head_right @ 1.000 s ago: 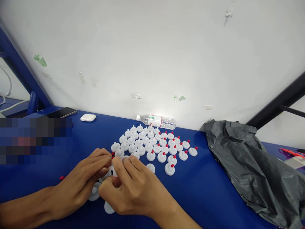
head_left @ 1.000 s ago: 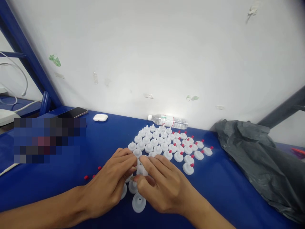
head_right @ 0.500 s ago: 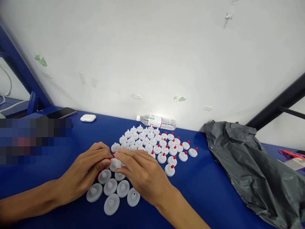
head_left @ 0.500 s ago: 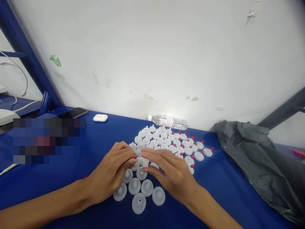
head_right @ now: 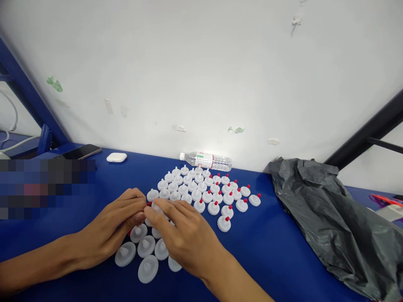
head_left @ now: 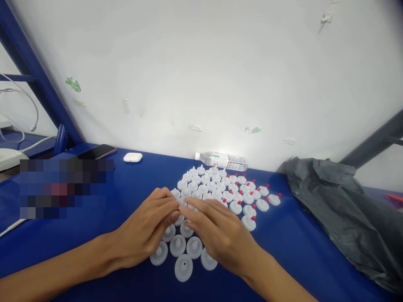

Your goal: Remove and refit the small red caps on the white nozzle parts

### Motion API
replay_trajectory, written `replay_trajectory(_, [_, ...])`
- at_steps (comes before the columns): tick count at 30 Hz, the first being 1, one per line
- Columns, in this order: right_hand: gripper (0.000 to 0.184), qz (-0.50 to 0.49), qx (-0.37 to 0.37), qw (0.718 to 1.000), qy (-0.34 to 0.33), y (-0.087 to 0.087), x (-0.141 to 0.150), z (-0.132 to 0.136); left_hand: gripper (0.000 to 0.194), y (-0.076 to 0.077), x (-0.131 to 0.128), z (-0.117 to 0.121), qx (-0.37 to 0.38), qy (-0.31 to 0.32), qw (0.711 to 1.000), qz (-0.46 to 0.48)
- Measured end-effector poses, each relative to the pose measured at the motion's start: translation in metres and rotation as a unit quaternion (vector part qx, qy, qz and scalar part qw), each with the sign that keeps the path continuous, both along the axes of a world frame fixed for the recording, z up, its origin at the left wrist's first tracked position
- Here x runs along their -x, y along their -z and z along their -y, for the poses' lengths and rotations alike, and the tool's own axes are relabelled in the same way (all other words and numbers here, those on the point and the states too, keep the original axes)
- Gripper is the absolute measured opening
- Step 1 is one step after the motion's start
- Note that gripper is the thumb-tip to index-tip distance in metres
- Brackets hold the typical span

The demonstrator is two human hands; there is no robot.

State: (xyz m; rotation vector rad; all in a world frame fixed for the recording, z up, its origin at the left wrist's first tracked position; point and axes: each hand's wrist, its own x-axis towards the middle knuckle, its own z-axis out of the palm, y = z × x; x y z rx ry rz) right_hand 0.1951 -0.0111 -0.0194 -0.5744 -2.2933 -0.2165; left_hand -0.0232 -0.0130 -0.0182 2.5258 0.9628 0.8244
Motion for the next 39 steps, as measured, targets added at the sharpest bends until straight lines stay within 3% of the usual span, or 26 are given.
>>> replay_trajectory(4, [0.034,0.037,0.006,0.997,0.061,-0.005,-0.009,-0.007,0.028,-0.008,0.006,-0.009,-0.037,-0.009,0.999,-0.014])
replay_trajectory(9, [0.022,-0.023,0.027,0.99,0.137,-0.01,-0.029,-0.018,0.019,-0.008,0.022,-0.028,-0.083,-0.088,0.992,-0.025])
replay_trajectory(15, [0.007,0.022,0.022,0.992,0.124,-0.016,-0.046,-0.029,0.02,-0.007,0.031,-0.039,-0.075,-0.096,0.979,-0.162])
replay_trajectory(19, [0.009,0.044,0.023,0.99,0.13,-0.018,-0.052,-0.03,0.024,-0.002,0.033,-0.04,-0.078,-0.077,0.968,-0.228])
replay_trajectory(30, [0.016,0.128,0.054,0.982,0.127,-0.017,-0.051,-0.03,0.024,0.003,0.029,-0.041,-0.082,-0.067,0.964,-0.244])
replay_trajectory(39, [0.015,0.134,0.1,0.978,0.122,-0.018,-0.055,-0.03,0.023,0.003,0.028,-0.041,-0.116,-0.078,0.974,-0.178])
